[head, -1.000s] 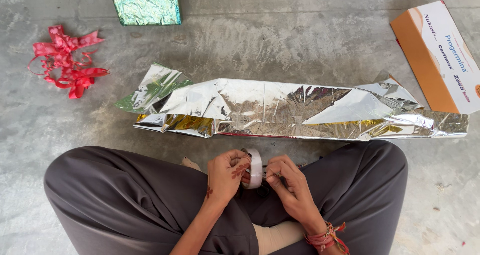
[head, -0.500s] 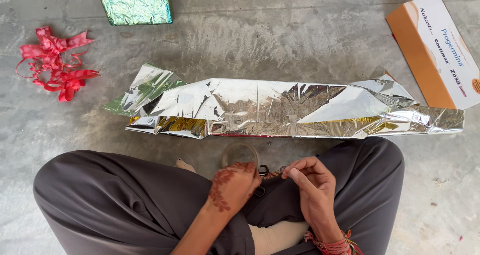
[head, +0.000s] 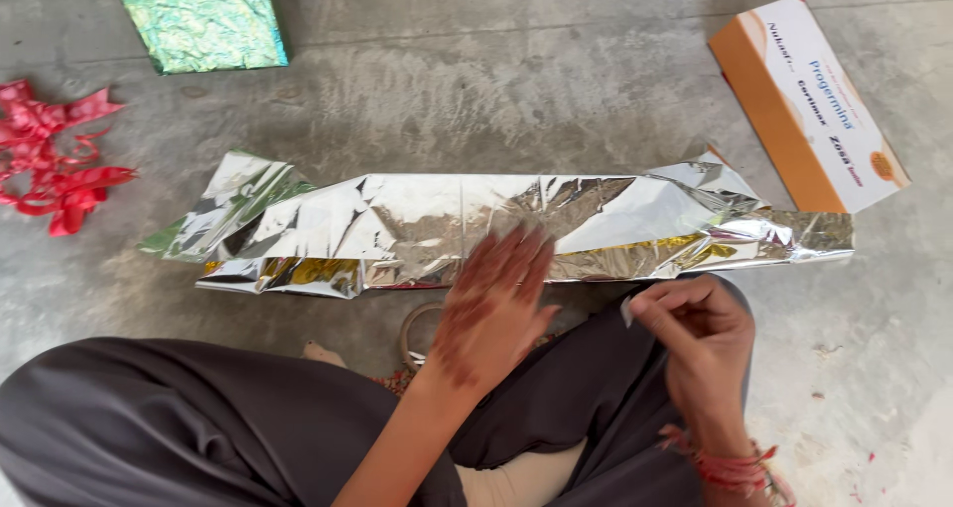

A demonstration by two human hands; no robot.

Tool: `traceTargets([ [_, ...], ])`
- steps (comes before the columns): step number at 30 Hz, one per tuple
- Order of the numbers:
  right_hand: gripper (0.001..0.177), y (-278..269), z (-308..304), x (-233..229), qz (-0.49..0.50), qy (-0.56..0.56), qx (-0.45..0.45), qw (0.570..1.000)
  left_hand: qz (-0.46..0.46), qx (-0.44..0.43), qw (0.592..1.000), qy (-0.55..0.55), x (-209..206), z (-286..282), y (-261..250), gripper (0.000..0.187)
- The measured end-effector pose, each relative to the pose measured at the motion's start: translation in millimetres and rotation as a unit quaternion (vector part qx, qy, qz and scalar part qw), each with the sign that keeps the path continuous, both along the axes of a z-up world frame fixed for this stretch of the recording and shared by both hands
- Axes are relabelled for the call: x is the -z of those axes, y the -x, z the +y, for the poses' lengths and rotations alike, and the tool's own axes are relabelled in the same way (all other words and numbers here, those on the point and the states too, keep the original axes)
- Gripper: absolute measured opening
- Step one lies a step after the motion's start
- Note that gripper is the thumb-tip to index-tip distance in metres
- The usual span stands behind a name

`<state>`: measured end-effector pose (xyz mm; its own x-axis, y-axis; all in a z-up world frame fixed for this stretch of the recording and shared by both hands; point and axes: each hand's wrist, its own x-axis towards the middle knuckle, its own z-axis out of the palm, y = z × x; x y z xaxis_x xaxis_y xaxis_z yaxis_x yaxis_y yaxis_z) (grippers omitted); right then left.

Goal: The person wraps a rectangular box with gold foil paper, folding the edges and securing them with clear tape. They use scissors to cut tape and smooth the paper around the box.

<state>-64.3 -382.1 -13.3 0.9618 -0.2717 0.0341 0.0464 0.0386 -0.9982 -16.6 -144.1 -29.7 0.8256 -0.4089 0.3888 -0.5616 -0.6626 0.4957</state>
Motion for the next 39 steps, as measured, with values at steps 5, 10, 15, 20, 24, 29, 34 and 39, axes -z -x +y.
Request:
traceTargets([
  [5,0.017,-27.2,-35.8,-31.1,-0.025,0.106,-0.012,0.994,0.031,0.087,0.985,-0.146,-8.5,-50.9,-45.2,0.091],
  [10,0.016,-54.0,-55.4,-47.5,-0.012,0.164,-0.007,0.986,0.033,0.125,0.985,-0.114,5.3,-77.3,-44.9,0.083],
  [15,0.012,-76.7,-48.8,-24.4,0.063,0.115,-0.046,0.99,0.021,0.161,0.982,-0.093,16.2,-85.9,-55.9,0.055],
  [20,0.013,-69.5,-48.4,-3.1,0.08,0.08,0.011,0.994,-0.038,0.274,0.941,-0.194,8.8,-96.1,-122.9,0.038],
  [24,0.012,-60.1,-50.2,4.5,0.081,0.051,0.033,0.995,0.066,0.327,0.928,-0.166,-2.1,-118.7,-156.9,0.014],
  [29,0.012,-56.3,-55.1,-3.4,0.068,0.117,0.001,0.991,0.147,0.341,0.922,-0.114,-3.7,-144.4,-182.9,0.047],
  [34,0.01,-74.5,-60.0,-30.6,0.088,0.365,-0.092,0.922,0.282,0.275,0.905,-0.159,-4.6,-159.8,-199.4,0.125],
  [39,0.011,-101.5,-61.3,-39.5,-0.002,0.422,-0.225,0.878,0.461,0.27,0.831,-0.153,-7.1,-165.7,-205.3,0.139],
])
